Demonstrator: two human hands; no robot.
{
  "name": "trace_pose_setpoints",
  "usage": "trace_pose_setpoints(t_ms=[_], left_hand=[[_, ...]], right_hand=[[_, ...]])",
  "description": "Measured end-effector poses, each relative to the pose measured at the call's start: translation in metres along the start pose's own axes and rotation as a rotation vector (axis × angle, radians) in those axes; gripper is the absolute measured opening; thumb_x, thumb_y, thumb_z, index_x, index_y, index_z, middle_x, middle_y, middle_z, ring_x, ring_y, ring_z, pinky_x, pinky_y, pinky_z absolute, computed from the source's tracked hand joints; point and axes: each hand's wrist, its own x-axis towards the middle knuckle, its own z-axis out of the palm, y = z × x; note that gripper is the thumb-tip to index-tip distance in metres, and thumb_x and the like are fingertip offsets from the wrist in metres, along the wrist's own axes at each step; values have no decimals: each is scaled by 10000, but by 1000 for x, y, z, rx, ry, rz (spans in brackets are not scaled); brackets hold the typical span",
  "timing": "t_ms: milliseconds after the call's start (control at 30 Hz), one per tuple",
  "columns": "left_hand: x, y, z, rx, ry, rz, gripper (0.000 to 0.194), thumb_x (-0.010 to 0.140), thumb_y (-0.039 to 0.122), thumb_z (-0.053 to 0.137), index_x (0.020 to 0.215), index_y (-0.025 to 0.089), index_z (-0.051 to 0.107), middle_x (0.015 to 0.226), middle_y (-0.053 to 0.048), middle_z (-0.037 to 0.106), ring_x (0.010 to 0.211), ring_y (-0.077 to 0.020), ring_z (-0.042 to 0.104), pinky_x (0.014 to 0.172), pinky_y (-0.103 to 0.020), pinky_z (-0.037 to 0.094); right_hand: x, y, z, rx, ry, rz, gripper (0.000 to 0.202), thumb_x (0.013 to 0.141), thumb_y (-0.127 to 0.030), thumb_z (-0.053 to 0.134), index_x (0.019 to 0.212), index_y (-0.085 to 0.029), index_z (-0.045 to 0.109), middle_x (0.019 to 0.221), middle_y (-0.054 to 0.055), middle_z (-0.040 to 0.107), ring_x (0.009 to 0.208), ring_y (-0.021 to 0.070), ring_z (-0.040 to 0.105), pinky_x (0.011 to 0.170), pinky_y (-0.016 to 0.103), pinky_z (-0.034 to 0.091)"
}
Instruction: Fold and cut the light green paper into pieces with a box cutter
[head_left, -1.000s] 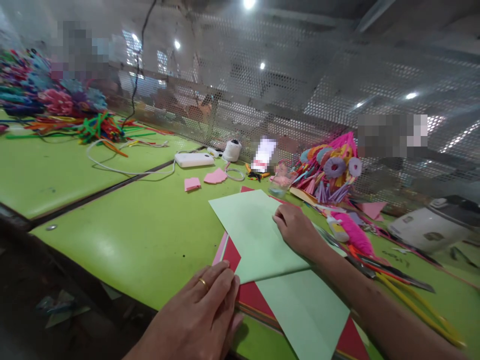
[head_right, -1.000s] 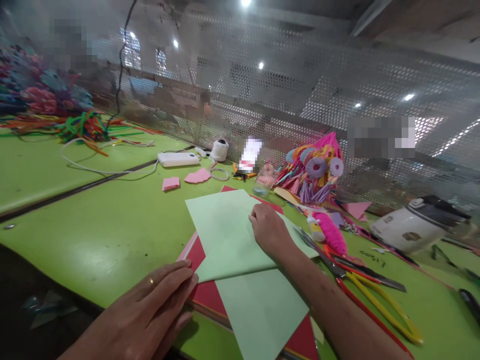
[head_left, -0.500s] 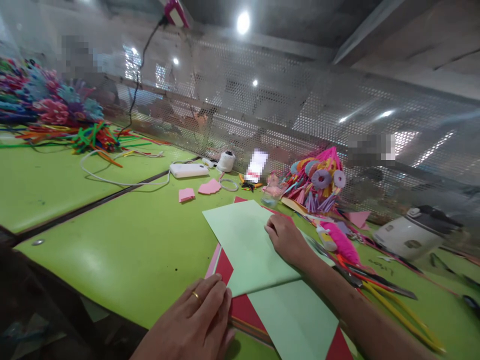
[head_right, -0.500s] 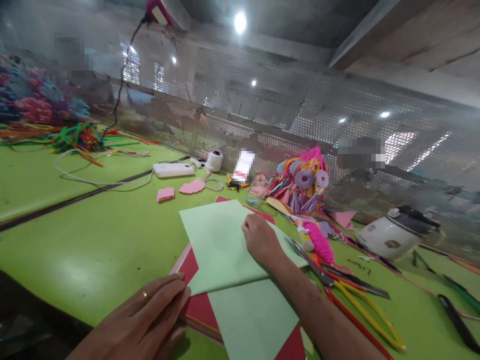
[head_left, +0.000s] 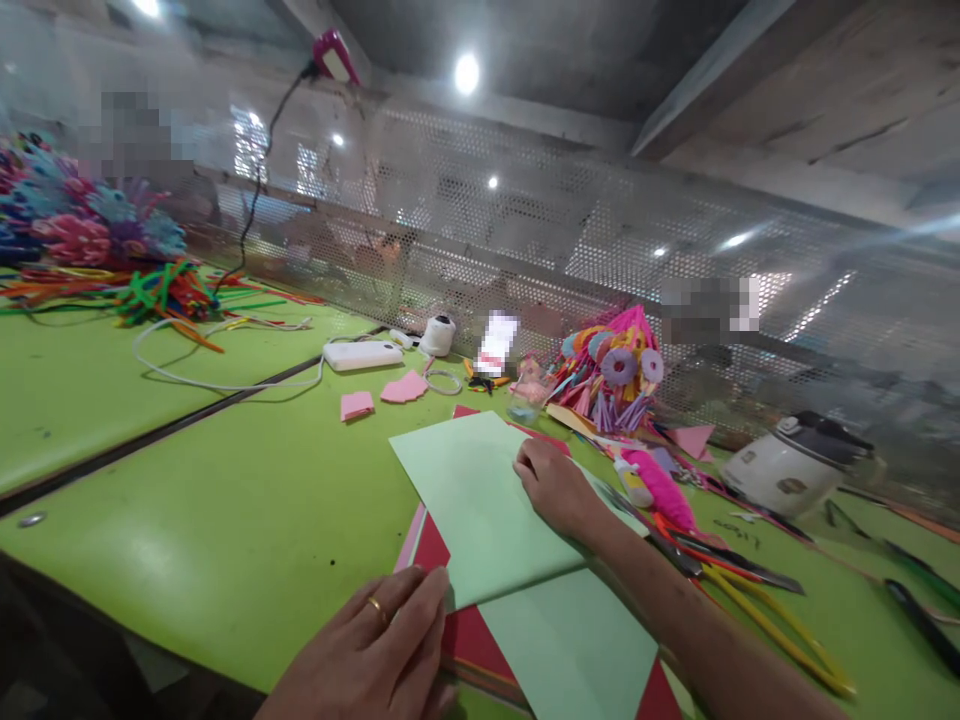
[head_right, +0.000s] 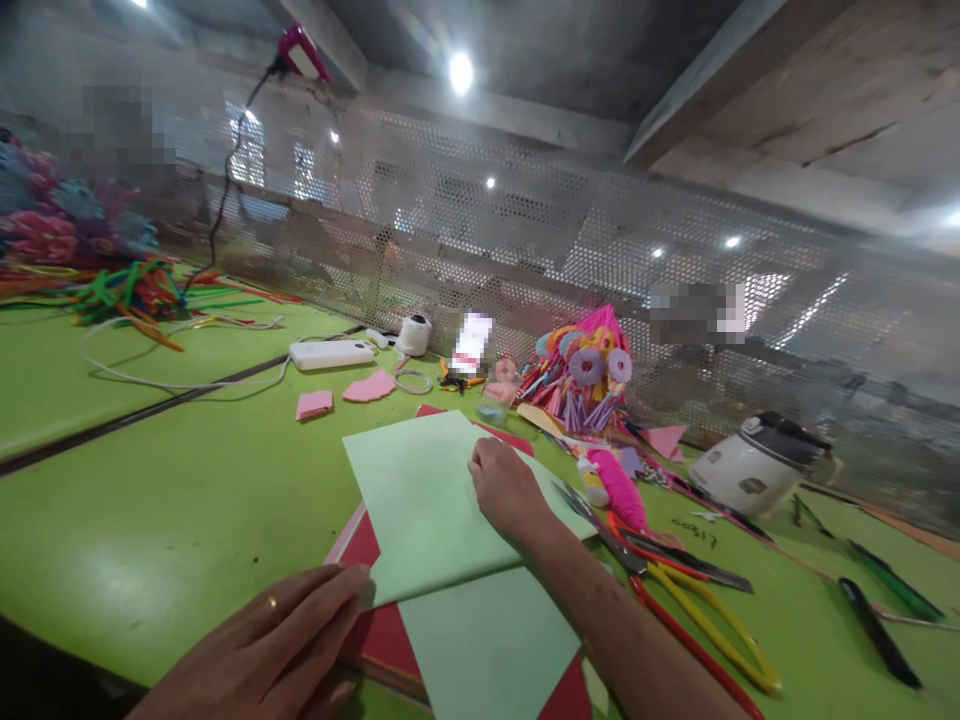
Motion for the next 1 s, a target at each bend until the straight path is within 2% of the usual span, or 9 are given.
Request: trace_pose_setpoints(t_ms=[100,433,600,700,800,900,1000], left_hand=[[2,-2,-2,-2,-12,9,281,945,263,386,1022,143,628,1097,-43,678,919,-181,636,769,-278,516],[16,-2,1,-113,104,-41,140,858,148,469,879,134,607,870,-72,699,801,-204,642,697,-320,526],[19,0,-1,-136,78,-73,157,873,165,435,894,138,589,856,-73,686,787,-207,624,680,-329,511],[19,-1,-3,-149,31,-85,205,891,264,461,998,130,574,851,-69,678,775,-205,609,686,-333,497],[20,-1,-4,-131,9,-74,381,885,441,476,1071,120,563,860,-65,673,784,-216,597,697,-343,483],[19,0,-2,-145,-6,-73,415,858,521,491,999,144,593,864,-59,663,789,-214,586,717,-343,472],[18,2,-1,-182,-17,-120,420,833,547,514,959,156,604,877,-65,655,826,-229,581,761,-364,464]], right_hand=[[1,2,1,17,-12,4,128,835,-144,444,724,-206,424,766,29,540,727,167,499,659,275,353],[2,2,0,56,-7,11,131,823,-139,459,714,-201,419,745,17,535,699,154,486,635,262,344],[2,4,2,51,-2,8,127,818,-130,458,713,-195,427,735,13,529,700,149,484,643,257,345],[2,5,4,43,5,8,123,817,-128,458,714,-191,434,734,13,528,698,149,482,641,257,345],[0,4,4,36,16,12,111,815,-119,459,726,-184,461,744,19,535,708,155,489,652,265,355],[-2,-1,2,24,52,8,67,810,-115,492,846,-160,524,856,60,561,808,184,509,713,292,383],[-4,-7,-3,-30,117,-106,167,799,-99,533,956,-140,571,960,107,565,945,243,493,813,369,393]])
